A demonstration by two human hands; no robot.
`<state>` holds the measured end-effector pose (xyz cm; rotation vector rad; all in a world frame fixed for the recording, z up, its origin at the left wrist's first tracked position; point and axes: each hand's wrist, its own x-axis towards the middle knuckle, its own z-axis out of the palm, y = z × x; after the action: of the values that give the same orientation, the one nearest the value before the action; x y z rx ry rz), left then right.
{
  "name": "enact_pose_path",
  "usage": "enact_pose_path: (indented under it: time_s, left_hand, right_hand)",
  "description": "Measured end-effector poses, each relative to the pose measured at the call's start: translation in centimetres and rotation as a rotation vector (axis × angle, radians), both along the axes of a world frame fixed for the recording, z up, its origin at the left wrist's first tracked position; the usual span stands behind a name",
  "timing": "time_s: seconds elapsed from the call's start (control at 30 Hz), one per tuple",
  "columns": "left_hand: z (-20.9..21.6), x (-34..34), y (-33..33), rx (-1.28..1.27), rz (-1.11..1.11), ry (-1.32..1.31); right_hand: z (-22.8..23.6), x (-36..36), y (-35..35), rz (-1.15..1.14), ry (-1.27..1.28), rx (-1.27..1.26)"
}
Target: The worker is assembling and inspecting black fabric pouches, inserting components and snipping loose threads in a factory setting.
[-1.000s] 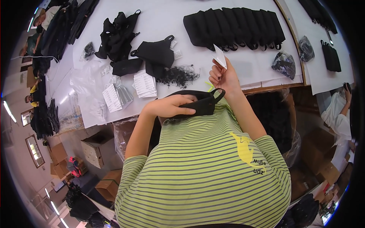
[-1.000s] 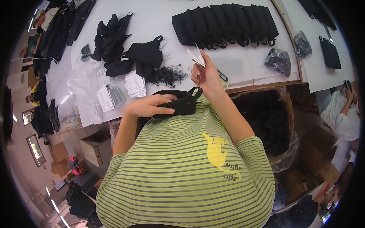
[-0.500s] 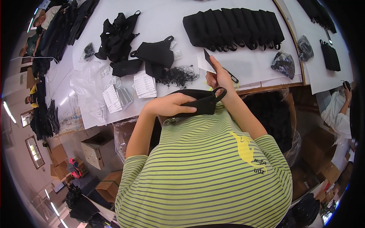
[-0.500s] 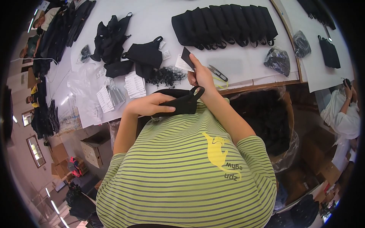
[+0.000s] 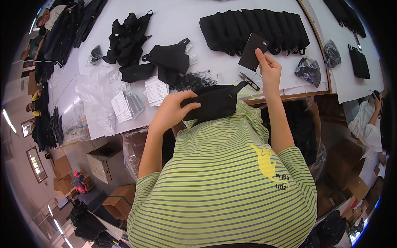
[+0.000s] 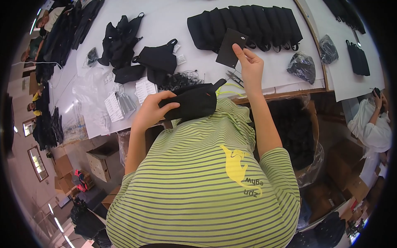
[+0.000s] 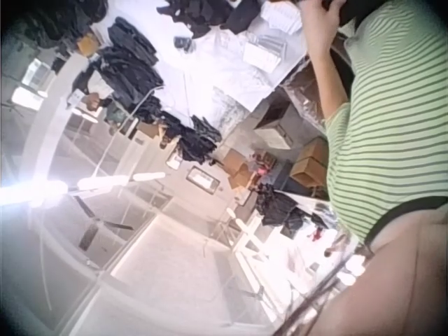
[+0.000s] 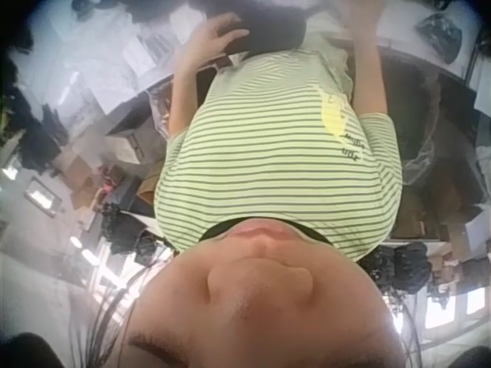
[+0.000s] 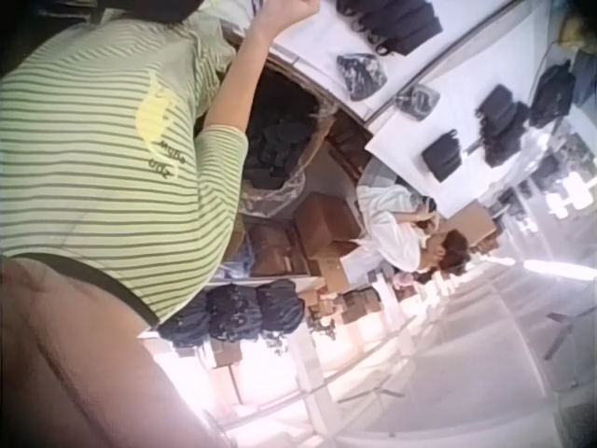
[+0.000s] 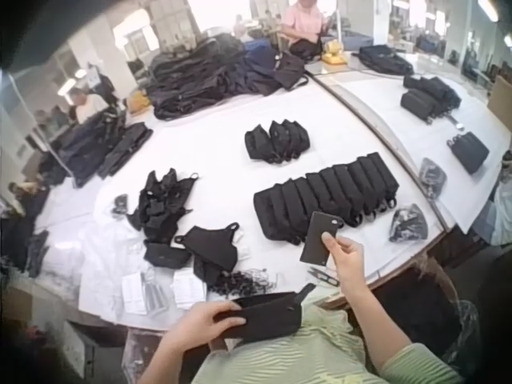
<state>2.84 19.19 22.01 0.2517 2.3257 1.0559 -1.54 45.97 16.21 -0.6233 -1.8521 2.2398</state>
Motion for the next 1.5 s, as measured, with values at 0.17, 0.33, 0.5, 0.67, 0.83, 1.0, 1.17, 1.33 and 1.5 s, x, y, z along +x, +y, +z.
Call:
enact_pose_path:
  time_s: [0.17, 0.33, 0.5, 0.67, 0.83, 1.0, 1.17, 1.33, 1.5]
  left_hand:
    - [-1.3, 0.1, 1.9, 0.027, -0.187, 0.461]
    - [-1.2, -0.2, 3.6, 0.11, -0.137, 0.764]
    - [-2.6, -0.8, 3.3, 0.064, -0.319, 0.676]
    - [-5.9, -4.6, 3.0, 0.3, -0.245, 0.143]
    - [-18.1, -12.0, 1.2, 0.072, 0.279, 0.476]
    - [-20.3, -13.1, 0.1, -0.327, 0.047, 0.924]
    - [-15.5, -13.5, 1.5, 0.038, 0.32, 0.56]
    - [-5.0, -8.6, 4.4, 0.42, 0.26, 0.459]
    - [-3.9, -5.9, 3.9, 0.119, 0.227, 0.773]
  right_hand:
    - [3.6, 0.5, -1.1, 0.51, 0.109, 0.526]
    - [4.3, 1.5, -2.3, 0.882, 0.077, 1.083]
    - [3.0, 2.2, -1.8, 1.11, 0.065, 1.055]
    - [3.7, 2.5, -0.3, 1.18, 0.081, 0.927]
    - [3.9, 2.7, -0.3, 1.21, -0.043, 1.025]
    - [3.8, 3.7, 0.7, 1.038, 0.098, 1.003]
    - [4.3, 3.4, 1.2, 0.986, 0.14, 1.176]
    - [4.5, 2.0, 1.0, 0.858, 0.379, 1.307]
    - [5.4, 0.1, 0.0, 0.876, 0.485, 1.37]
